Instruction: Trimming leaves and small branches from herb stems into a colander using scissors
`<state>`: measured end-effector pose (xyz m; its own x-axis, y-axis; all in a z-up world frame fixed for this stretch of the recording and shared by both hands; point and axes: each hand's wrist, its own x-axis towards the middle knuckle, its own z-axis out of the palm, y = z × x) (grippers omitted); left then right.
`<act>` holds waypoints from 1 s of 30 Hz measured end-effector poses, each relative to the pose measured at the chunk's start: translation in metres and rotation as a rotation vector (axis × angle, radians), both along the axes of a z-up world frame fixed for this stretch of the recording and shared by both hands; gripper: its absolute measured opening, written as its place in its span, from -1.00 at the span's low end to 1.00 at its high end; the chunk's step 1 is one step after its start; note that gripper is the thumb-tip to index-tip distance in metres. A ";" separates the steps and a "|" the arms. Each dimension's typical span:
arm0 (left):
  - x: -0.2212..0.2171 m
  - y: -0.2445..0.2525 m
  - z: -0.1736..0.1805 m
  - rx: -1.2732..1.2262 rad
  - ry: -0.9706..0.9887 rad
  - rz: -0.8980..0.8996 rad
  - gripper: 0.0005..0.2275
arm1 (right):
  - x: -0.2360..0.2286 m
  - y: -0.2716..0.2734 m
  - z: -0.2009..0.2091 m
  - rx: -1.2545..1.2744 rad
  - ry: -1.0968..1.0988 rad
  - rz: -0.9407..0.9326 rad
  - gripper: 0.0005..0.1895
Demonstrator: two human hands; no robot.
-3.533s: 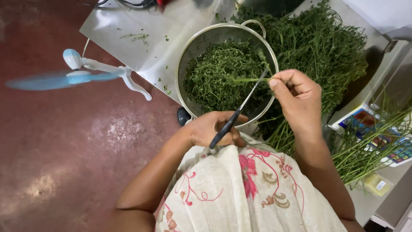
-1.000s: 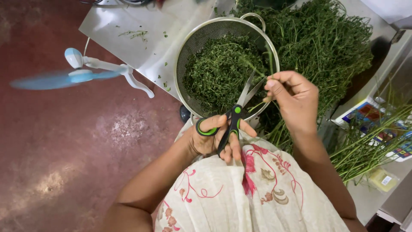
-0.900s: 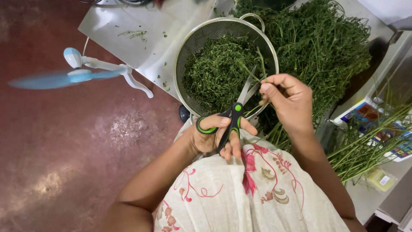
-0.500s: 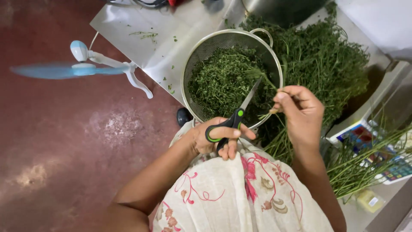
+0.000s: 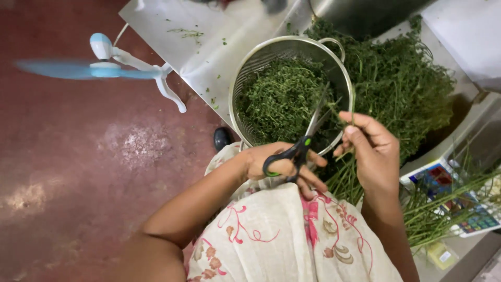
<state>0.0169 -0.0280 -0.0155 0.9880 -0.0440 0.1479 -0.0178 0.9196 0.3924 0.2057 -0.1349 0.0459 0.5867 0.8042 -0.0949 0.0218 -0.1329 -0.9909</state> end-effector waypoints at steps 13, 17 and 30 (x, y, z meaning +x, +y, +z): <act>0.007 0.004 -0.011 -0.009 0.085 0.039 -0.57 | -0.008 -0.007 0.010 -0.028 -0.006 0.023 -0.72; -0.001 0.007 -0.007 0.146 0.260 0.120 -0.61 | 0.010 -0.013 0.003 -0.007 0.026 -0.085 -0.72; -0.015 0.014 0.001 0.582 0.592 0.141 -0.56 | 0.074 -0.132 -0.022 0.145 0.268 -0.576 -0.74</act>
<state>0.0019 -0.0143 -0.0143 0.8971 0.1766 -0.4051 0.2411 0.5725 0.7837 0.2797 -0.2665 0.0237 0.8989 0.3834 -0.2119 -0.2631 0.0860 -0.9609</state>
